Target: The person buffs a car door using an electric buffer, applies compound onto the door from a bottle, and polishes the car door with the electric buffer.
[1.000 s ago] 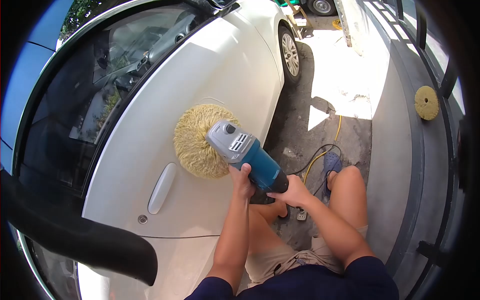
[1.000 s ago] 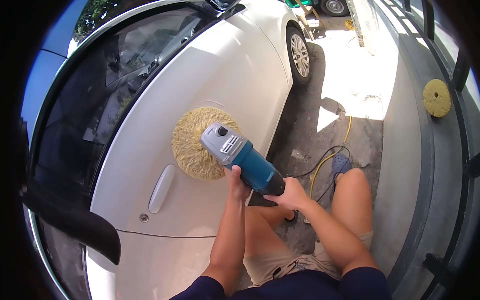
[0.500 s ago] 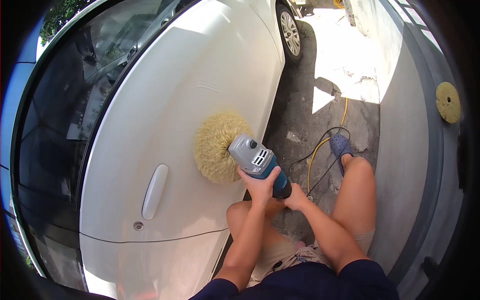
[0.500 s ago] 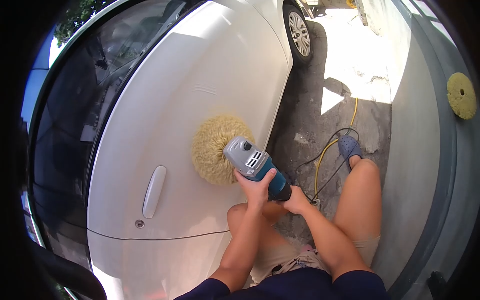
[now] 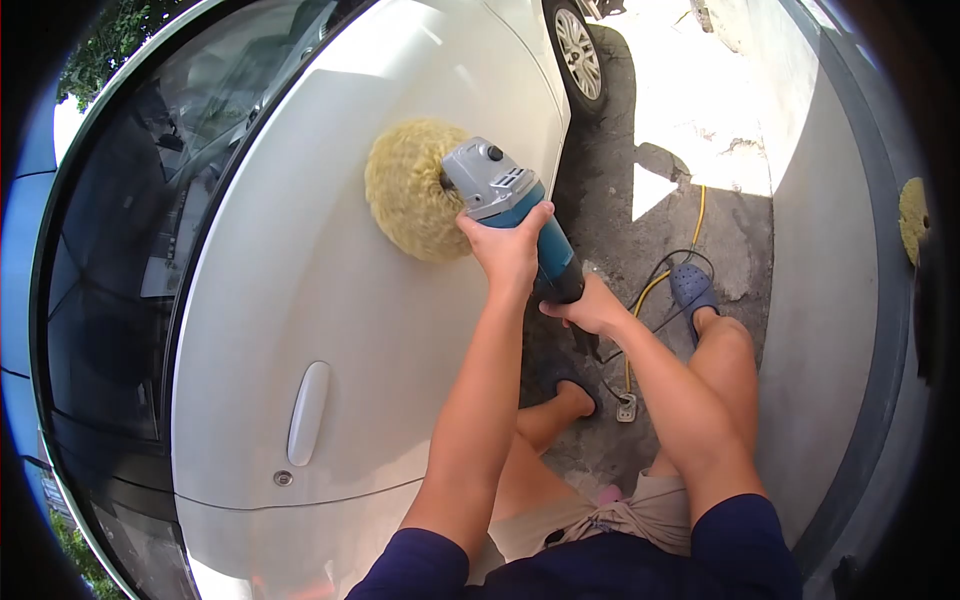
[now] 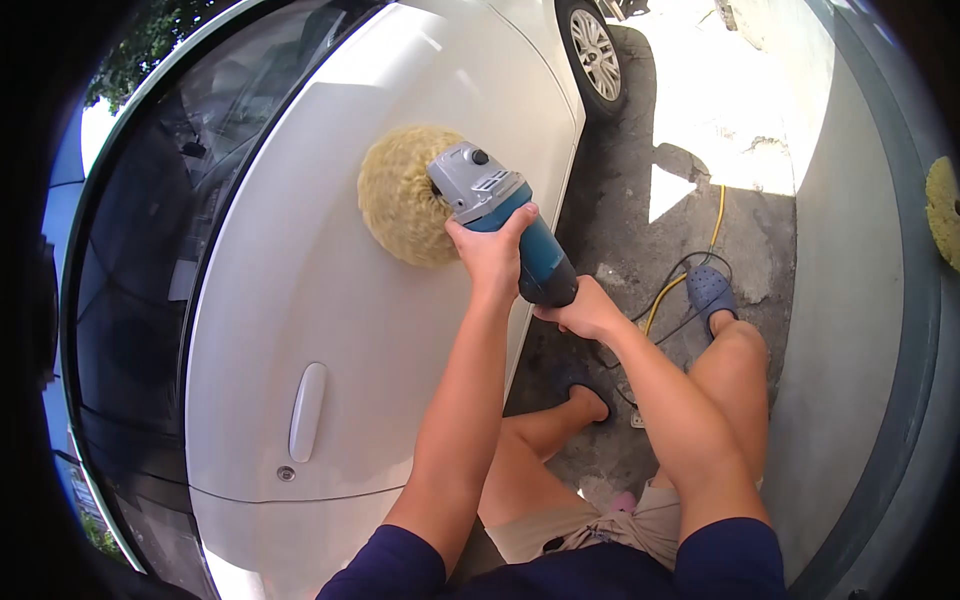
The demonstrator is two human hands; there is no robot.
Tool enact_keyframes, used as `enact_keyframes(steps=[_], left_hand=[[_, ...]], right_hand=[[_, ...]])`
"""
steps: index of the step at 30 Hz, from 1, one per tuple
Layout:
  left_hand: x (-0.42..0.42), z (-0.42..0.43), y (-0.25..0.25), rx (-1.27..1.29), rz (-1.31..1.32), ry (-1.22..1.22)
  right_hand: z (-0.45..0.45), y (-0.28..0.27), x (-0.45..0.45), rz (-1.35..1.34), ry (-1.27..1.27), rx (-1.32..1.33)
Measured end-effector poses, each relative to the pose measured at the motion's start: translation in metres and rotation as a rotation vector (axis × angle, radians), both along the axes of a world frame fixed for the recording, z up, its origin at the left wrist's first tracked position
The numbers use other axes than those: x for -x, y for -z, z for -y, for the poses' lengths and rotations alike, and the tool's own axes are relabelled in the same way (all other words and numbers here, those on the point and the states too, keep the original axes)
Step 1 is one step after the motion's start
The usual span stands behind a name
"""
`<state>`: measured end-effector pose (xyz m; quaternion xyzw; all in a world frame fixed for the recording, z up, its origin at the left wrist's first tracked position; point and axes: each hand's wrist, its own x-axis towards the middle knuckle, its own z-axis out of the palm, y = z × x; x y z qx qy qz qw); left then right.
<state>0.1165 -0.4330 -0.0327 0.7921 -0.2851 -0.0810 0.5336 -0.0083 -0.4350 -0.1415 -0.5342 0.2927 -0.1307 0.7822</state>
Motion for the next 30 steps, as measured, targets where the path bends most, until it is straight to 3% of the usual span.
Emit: enact_keyframes(steps=[3,9,17,22,27,30], left_hand=[[0.002,-0.009,-0.006,-0.068,0.011,-0.019],[0.024,-0.108,-0.014,0.109,0.054,-0.026],[0.051,-0.215,0.027,0.271,0.091,-0.004],[0.038,-0.145,0.020,0.196,0.022,0.009],[-0.005,-0.007,-0.002,0.085,0.001,0.061],[-0.021,0.076,-0.020,-0.095,-0.011,0.040]], right_hand=[[-0.008,0.010,-0.009,0.041,-0.039,-0.014],[-0.061,0.026,-0.010,0.205,-0.067,0.255],[-0.131,0.055,0.017,0.132,-0.123,0.336],[-0.090,0.049,0.010,0.062,-0.032,0.265],[0.004,0.014,-0.013,-0.074,0.076,0.150],[0.061,0.004,-0.033,0.010,0.102,-0.088]])
